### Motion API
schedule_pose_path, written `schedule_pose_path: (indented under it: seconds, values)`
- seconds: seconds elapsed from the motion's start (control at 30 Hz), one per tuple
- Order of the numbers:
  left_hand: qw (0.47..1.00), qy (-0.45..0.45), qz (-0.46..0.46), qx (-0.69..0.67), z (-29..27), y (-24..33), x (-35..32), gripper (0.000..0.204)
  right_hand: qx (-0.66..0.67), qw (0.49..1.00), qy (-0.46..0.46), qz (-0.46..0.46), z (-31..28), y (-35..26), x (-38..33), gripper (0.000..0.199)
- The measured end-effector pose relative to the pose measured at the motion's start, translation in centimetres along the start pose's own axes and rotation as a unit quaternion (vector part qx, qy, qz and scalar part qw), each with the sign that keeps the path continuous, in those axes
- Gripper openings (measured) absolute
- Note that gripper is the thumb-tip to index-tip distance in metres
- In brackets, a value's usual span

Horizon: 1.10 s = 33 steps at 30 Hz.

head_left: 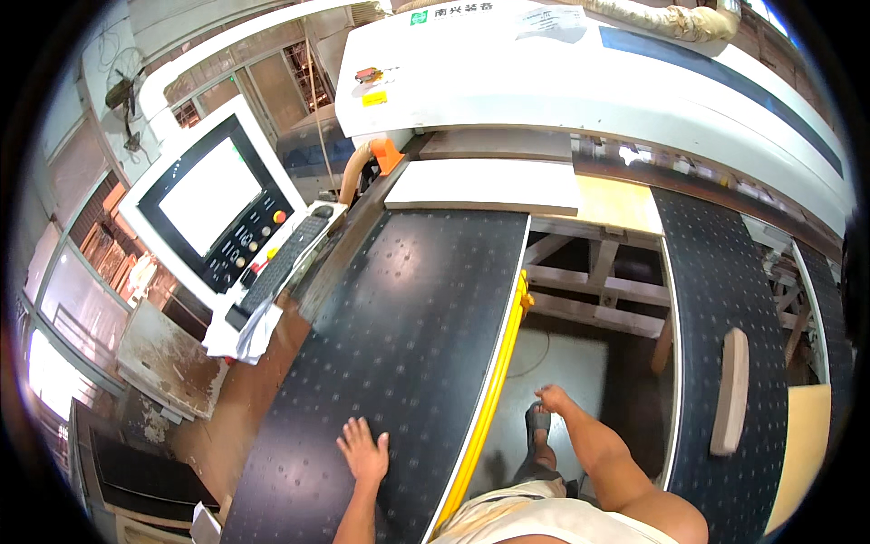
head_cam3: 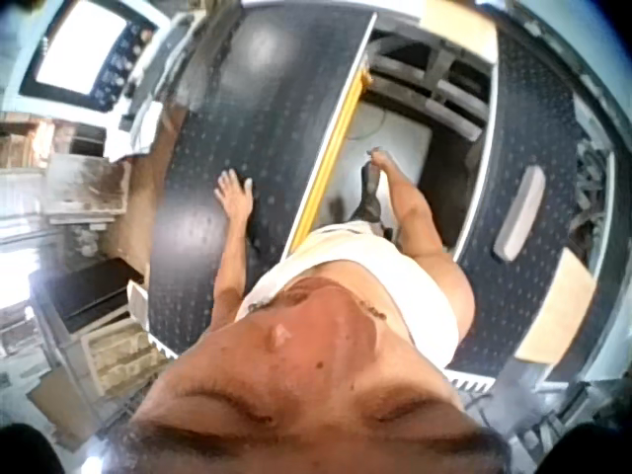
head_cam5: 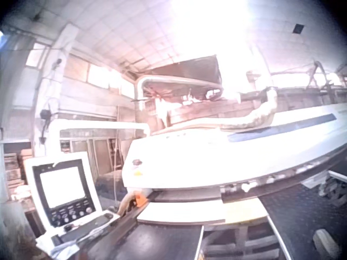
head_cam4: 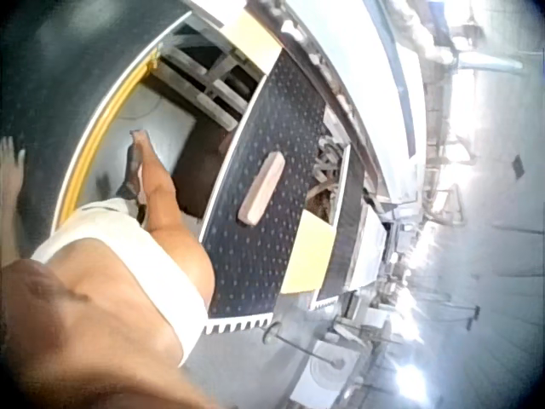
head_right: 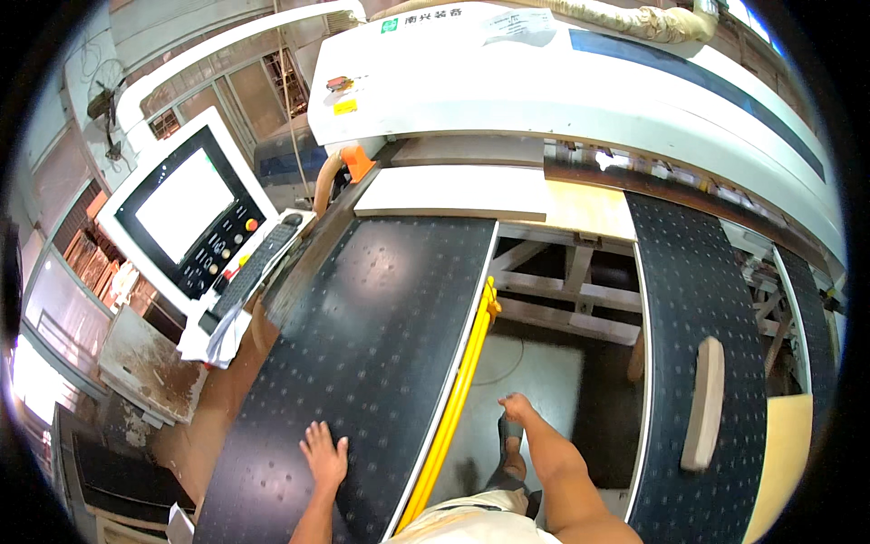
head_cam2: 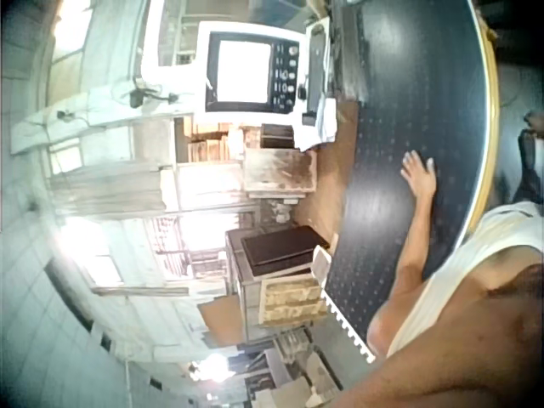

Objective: The person picks up white rectangular boards from a stack and feeds them into an industrial edging machine one at a time. After each board is processed, they use an air nozzle to clean the machine's surface before picking up the board and placing it onto a separate stack on a wooden pallet.

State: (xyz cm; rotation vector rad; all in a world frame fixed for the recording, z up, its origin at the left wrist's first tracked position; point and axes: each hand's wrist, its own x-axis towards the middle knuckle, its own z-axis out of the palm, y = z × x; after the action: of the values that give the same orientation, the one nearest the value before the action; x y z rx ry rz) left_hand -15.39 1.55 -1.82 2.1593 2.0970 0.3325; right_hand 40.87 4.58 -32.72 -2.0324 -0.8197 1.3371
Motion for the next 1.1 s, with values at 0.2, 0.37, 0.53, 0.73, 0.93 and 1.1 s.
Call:
schedule_pose_path:
  seconds: [0.2, 0.37, 0.53, 0.73, 0.93, 1.1]
  values:
    - [0.992, 0.027, -0.09, 0.088, 1.3, 4.8, 14.5, 0.075, -0.038, 0.986, 0.108, -0.122, 9.2, -24.2, 9.1, 0.066]
    - [0.995, -0.012, -0.092, 0.037, 4.0, 10.7, 21.2, 0.073, -0.059, 0.988, 0.055, -0.133, 2.9, -23.2, 20.5, 0.033]
    - [0.99, 0.014, -0.131, 0.055, 1.6, 8.5, 21.1, 0.07, 0.064, 0.962, 0.013, -0.265, 4.5, -28.5, 16.4, 0.031]
    - [0.988, 0.006, -0.14, 0.06, 1.0, 8.5, 20.3, 0.07, 0.502, 0.761, 0.316, -0.262, -15.5, -30.7, 14.6, 0.035]
    - [0.987, 0.018, -0.149, 0.049, 0.1, 7.5, 19.0, 0.07, 0.312, 0.884, 0.286, -0.196, -28.9, -41.2, 10.0, 0.045]
    - [0.992, 0.032, -0.119, 0.018, 1.2, 7.9, 18.8, 0.07, 0.025, 0.934, 0.356, 0.016, -32.1, -40.2, 8.3, 0.054]
